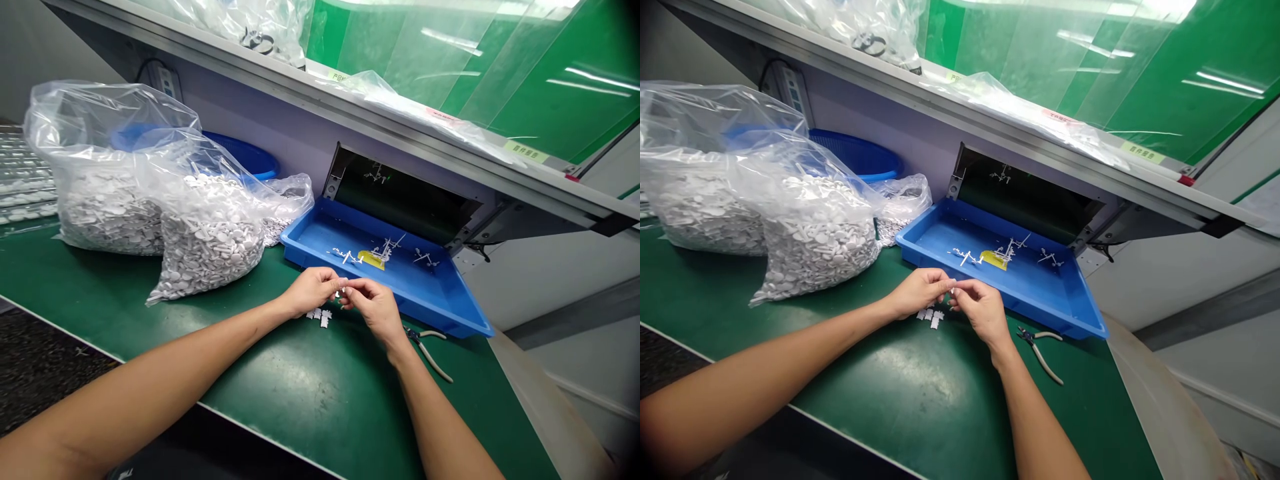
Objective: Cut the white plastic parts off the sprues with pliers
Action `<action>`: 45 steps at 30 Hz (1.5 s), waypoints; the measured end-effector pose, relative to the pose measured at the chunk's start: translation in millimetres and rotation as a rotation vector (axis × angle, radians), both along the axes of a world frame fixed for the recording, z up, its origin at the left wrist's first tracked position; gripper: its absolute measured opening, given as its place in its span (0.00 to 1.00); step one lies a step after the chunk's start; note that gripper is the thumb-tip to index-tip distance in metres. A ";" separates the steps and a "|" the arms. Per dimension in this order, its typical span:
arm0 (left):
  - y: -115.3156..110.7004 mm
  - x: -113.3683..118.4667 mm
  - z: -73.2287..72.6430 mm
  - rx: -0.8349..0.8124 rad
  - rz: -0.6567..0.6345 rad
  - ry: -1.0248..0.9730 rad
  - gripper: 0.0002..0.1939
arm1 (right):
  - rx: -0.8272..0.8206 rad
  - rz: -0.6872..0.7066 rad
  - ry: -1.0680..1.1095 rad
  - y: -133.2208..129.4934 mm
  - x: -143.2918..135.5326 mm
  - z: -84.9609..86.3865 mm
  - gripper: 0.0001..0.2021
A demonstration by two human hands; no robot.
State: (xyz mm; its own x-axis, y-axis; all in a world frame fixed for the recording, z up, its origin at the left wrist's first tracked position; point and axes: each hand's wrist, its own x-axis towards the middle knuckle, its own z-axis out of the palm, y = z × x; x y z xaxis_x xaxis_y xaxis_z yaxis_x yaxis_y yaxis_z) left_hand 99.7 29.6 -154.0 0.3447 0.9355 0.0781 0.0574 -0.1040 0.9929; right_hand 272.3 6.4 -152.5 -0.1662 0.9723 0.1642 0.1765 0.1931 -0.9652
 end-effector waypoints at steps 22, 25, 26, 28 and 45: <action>0.1 -1.1 -4.6 -0.407 -0.206 -0.215 0.22 | -0.077 0.068 0.133 3.0 3.2 -11.5 0.14; -2.3 -3.3 -1.3 -0.536 -0.159 -0.314 0.19 | -0.143 0.039 0.112 3.4 4.5 -19.6 0.17; -1.9 -5.3 0.1 -0.549 -0.132 -0.335 0.17 | -0.163 0.020 0.101 4.3 5.0 -23.7 0.19; 0.0 -10.4 4.1 -0.546 -0.077 -0.362 0.15 | -0.192 -0.005 0.066 7.1 5.6 -32.5 0.21; -4.6 -179.9 226.4 0.269 0.584 -0.289 0.07 | -0.310 0.010 -0.055 15.4 10.0 -48.9 0.24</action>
State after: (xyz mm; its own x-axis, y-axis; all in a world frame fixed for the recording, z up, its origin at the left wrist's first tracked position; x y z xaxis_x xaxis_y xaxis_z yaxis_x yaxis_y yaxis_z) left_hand -80.2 24.9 72.4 -0.2775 0.8966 0.3451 -0.0834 -0.3803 0.9211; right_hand 282.3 21.8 -201.4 -0.1759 0.9729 -0.1498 0.2298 -0.1073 -0.9673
